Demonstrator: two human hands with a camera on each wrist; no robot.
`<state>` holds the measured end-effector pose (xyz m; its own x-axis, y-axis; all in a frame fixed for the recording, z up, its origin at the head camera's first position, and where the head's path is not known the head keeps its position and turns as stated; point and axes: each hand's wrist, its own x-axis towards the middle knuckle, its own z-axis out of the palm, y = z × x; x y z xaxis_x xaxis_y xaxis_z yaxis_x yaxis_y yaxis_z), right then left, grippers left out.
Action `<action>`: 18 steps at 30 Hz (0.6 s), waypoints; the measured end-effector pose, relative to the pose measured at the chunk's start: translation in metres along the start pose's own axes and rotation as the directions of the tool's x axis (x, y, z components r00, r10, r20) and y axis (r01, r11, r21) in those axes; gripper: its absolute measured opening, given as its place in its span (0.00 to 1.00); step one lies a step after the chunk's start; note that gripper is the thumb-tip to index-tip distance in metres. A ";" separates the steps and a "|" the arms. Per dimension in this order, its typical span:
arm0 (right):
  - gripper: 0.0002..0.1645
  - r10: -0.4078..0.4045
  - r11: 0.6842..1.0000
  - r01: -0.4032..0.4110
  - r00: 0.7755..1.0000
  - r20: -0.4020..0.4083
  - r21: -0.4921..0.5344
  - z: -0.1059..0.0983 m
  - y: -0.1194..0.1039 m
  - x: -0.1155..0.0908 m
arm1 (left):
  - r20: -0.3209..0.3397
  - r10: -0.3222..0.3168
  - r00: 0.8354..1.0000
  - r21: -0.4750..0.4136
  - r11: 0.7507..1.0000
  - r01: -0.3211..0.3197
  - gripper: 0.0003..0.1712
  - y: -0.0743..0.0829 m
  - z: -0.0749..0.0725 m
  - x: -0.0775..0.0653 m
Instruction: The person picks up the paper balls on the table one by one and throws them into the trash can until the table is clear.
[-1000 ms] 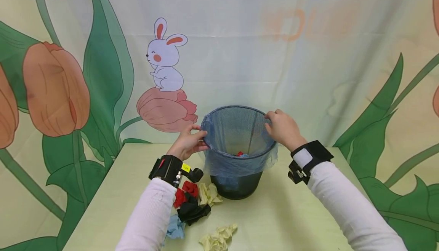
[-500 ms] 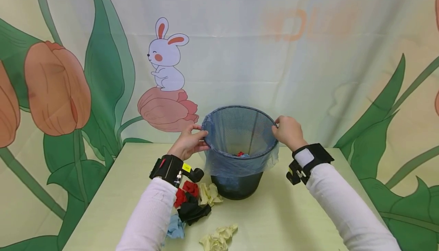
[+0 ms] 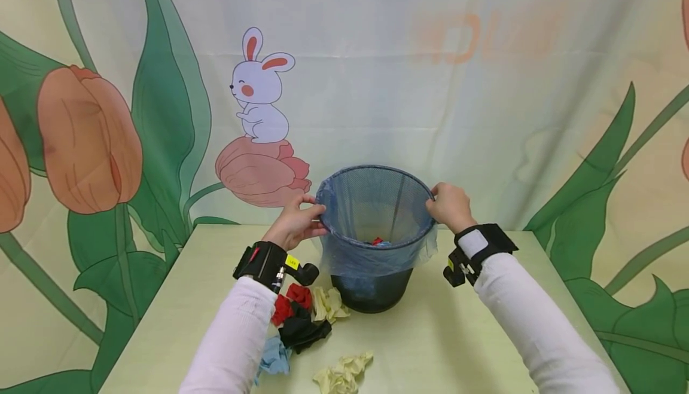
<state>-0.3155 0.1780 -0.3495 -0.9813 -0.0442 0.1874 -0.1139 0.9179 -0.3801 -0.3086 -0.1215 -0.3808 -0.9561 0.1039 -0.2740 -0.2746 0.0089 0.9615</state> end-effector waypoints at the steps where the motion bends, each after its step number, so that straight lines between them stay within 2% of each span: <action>1: 0.19 -0.001 1.000 0.001 1.000 0.005 -0.002 -0.001 0.000 0.001 | 0.000 -0.002 1.000 0.006 1.000 0.002 0.21 0.000 0.000 0.000; 4: 0.17 0.003 1.000 -0.003 1.000 0.020 -0.002 -0.002 0.000 0.002 | -0.004 -0.007 1.000 0.025 1.000 0.007 0.22 0.002 0.000 0.000; 8: 0.08 0.011 1.000 -0.011 0.999 0.041 0.014 -0.002 0.000 0.004 | -0.004 -0.009 1.000 0.040 0.999 0.010 0.22 0.003 0.000 0.000; 13: 0.20 0.013 0.999 -0.015 0.999 0.052 0.043 0.000 0.001 0.005 | -0.002 -0.012 1.000 0.040 0.999 0.012 0.21 0.003 0.000 0.000; 18: 0.21 0.020 0.998 -0.023 0.999 0.045 0.055 -0.001 0.000 0.004 | -0.015 0.013 1.000 0.056 0.998 -0.012 0.21 0.003 0.001 -0.001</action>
<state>-0.3191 0.1777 -0.3480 -0.9894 -0.0431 0.1385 -0.0997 0.8956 -0.4336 -0.3080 -0.1206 -0.3776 -0.9610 0.0893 -0.2616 -0.2567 0.0633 0.9644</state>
